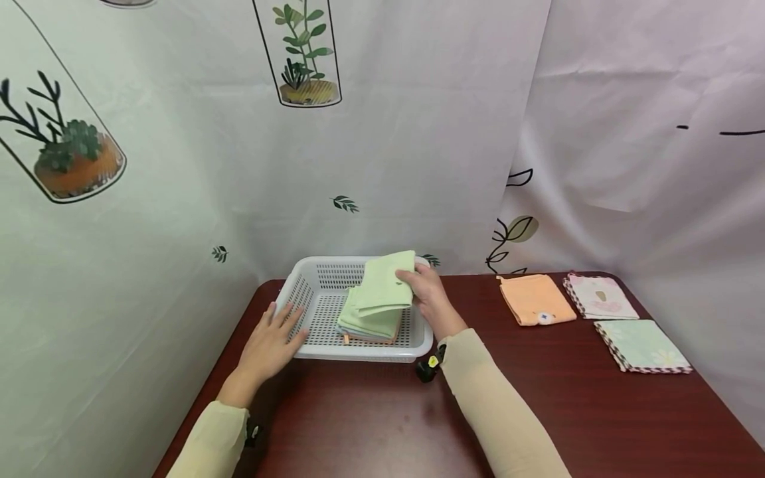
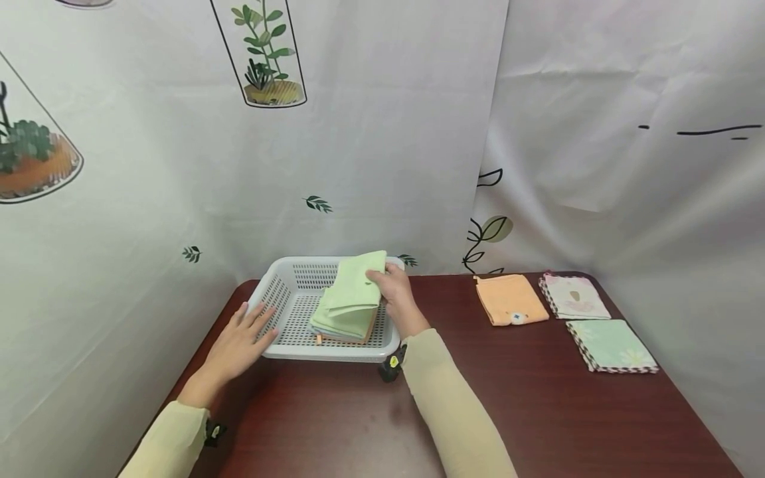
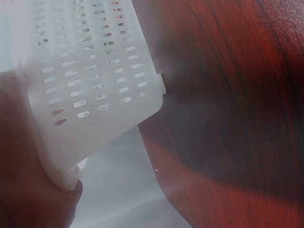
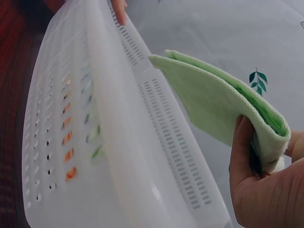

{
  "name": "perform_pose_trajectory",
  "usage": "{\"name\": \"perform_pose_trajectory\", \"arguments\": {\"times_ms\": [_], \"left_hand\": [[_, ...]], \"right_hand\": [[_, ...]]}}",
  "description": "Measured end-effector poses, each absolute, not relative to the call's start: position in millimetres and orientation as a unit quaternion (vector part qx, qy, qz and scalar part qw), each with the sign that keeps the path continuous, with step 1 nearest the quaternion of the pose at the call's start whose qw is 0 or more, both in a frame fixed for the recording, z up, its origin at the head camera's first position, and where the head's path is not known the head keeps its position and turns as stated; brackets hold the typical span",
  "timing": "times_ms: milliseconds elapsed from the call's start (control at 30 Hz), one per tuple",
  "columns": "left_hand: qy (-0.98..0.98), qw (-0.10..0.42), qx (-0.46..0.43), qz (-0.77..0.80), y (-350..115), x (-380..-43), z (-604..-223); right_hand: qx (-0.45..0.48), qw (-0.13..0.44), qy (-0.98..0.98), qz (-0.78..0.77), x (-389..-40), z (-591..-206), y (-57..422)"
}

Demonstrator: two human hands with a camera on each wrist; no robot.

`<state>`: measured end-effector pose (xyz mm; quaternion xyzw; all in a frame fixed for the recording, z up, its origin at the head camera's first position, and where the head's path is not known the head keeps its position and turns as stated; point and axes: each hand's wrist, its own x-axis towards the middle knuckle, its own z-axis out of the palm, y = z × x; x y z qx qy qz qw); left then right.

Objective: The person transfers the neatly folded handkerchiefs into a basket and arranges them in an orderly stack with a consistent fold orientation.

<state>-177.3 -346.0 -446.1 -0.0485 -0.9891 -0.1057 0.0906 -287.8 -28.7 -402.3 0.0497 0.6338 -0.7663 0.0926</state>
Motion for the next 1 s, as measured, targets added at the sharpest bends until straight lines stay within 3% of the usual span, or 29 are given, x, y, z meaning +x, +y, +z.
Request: {"name": "perform_pose_trajectory", "arguments": {"times_ms": [1000], "left_hand": [[-0.989, 0.087, -0.043, -0.108, -344.1, -175.1, -443.3]], "right_hand": [[0.072, 0.134, 0.59, -0.793, -298.2, -414.9, -70.2]]}}
